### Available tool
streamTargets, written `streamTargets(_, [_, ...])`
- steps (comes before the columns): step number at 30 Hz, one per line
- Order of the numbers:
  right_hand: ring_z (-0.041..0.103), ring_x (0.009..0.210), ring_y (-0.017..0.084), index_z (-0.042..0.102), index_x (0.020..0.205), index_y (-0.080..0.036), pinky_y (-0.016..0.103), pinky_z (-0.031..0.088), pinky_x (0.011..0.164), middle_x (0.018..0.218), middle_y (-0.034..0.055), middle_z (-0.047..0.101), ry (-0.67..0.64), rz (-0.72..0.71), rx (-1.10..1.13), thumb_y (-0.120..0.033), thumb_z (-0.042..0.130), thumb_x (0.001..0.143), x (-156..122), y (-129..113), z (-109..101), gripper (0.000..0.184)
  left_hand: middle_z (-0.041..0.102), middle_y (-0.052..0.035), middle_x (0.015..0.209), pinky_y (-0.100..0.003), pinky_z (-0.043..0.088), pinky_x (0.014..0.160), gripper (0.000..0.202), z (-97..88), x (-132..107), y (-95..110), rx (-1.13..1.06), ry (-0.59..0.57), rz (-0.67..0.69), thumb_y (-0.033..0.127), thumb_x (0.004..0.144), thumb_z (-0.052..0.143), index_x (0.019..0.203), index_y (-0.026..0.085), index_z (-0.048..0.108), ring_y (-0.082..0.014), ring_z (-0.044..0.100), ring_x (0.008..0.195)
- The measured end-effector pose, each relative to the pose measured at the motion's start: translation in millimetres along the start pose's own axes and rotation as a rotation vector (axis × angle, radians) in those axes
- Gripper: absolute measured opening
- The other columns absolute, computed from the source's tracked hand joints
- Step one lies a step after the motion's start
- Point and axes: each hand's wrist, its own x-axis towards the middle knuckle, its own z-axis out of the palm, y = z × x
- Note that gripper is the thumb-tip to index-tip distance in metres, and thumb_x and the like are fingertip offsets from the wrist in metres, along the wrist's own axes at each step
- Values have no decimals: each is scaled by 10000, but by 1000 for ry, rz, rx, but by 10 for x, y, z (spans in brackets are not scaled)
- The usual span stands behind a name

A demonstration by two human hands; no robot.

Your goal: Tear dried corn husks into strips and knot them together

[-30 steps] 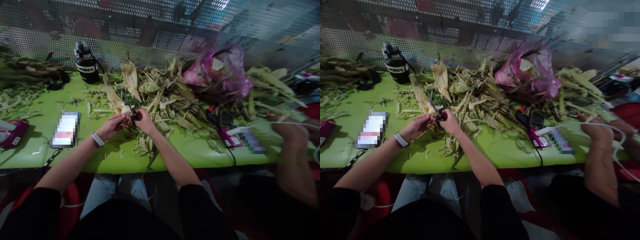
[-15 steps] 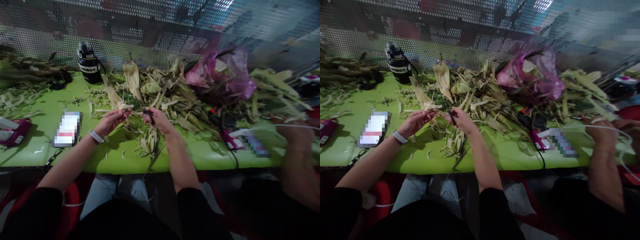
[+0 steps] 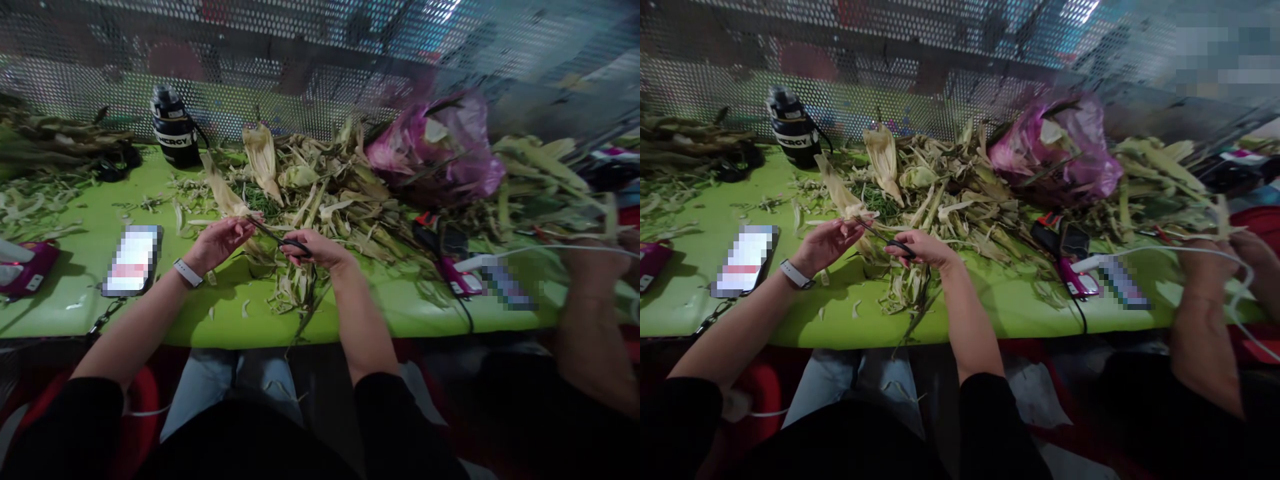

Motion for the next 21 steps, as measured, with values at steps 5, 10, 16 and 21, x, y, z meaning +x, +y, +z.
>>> streamTargets(5, [367,389,42,545,705,-183,211,189,394,503,-39,575,0,-73,-34,-466,727,725,48,18,47,336,646,-54,772,-324,458,1094,211,21,-23,-9,-23,-59,-32,260,788,676,611,152,637,-203,666,1084])
streamTargets(10, [369,410,43,531,721,-186,210,211,416,514,-54,561,0,-117,-41,-493,696,757,84,39,73,351,683,-62,839,-334,442,1117,205,19,-27,-31,-78,-71,-52,228,788,666,603,141,654,-194,681,1038])
streamTargets(16, [447,448,47,523,707,-174,191,312,460,522,-64,540,10,-140,10,-457,737,729,100,54,74,355,714,-73,855,-357,410,1138,204,38,-36,-29,-108,-61,-73,198,778,654,584,136,643,-223,665,1098])
streamTargets(21, [466,432,63,528,697,-183,190,325,436,502,-70,536,56,-140,14,-419,795,665,99,74,67,358,742,-90,960,-346,405,1130,208,4,-29,-9,-61,-130,-71,223,803,639,626,127,689,-230,643,1150])
